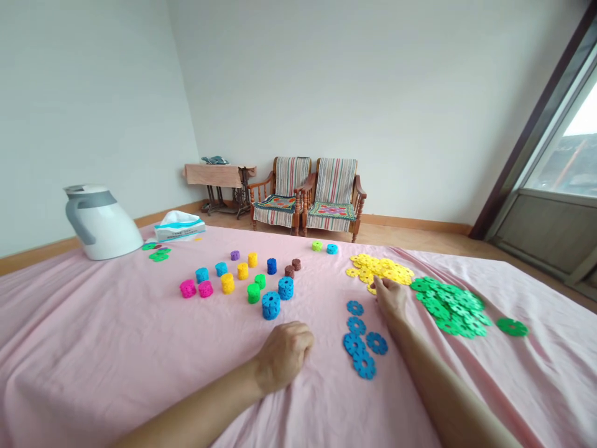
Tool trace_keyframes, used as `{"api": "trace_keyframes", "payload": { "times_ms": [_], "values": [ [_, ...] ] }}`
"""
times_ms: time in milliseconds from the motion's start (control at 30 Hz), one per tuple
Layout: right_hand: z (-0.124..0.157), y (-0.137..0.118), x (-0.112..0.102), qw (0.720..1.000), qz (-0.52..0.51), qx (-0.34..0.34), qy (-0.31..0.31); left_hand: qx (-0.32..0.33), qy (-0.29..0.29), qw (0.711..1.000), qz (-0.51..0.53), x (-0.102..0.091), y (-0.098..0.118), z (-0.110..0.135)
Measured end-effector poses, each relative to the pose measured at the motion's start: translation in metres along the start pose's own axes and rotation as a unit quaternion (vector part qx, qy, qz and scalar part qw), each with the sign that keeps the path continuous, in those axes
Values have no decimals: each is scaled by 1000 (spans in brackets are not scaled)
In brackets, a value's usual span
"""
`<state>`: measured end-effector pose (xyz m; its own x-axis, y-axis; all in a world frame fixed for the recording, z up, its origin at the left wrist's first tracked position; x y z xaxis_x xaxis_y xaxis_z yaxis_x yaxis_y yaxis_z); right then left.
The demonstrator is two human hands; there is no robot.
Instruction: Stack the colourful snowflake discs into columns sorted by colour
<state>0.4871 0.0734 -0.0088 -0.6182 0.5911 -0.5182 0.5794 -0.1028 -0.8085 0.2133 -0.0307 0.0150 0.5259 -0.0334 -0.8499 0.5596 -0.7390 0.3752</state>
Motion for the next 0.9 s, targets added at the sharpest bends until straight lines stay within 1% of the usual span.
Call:
{"api": "trace_keyframes", "payload": {
  "times_ms": [233, 367, 500, 633, 767, 900],
  "values": [
    [2, 5, -3, 998, -49, 21, 13, -30, -11, 999, 9, 3, -1, -3],
    [0, 5, -2, 998, -62, 27, 11, -31, -19, 999, 10, 4, 3, -16],
    [-2, 4, 1, 997, -69, 23, 0, -7, -31, 999, 12, 10, 14, -48],
    [-1, 2, 1, 998, -68, 15, -8, 42, -74, 996, 11, 23, 23, -91],
    [0, -1, 0, 998, -66, 6, -11, 76, -146, 986, -12, 36, 19, -131],
    [0, -3, 1, 998, -67, -2, -18, 76, -205, 974, -53, 44, 12, -154]
  ]
}}
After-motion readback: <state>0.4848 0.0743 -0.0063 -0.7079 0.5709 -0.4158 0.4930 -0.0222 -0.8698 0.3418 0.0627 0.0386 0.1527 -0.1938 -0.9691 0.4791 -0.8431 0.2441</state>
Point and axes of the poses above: each hand's wrist, its own z-axis away from the middle knuckle, its own x-axis out of the palm, y = z × x, the point moved 5 cm from there along -z, towards the middle knuckle, and after that the axes turned 7 degrees about z, right-handed, at the moved point
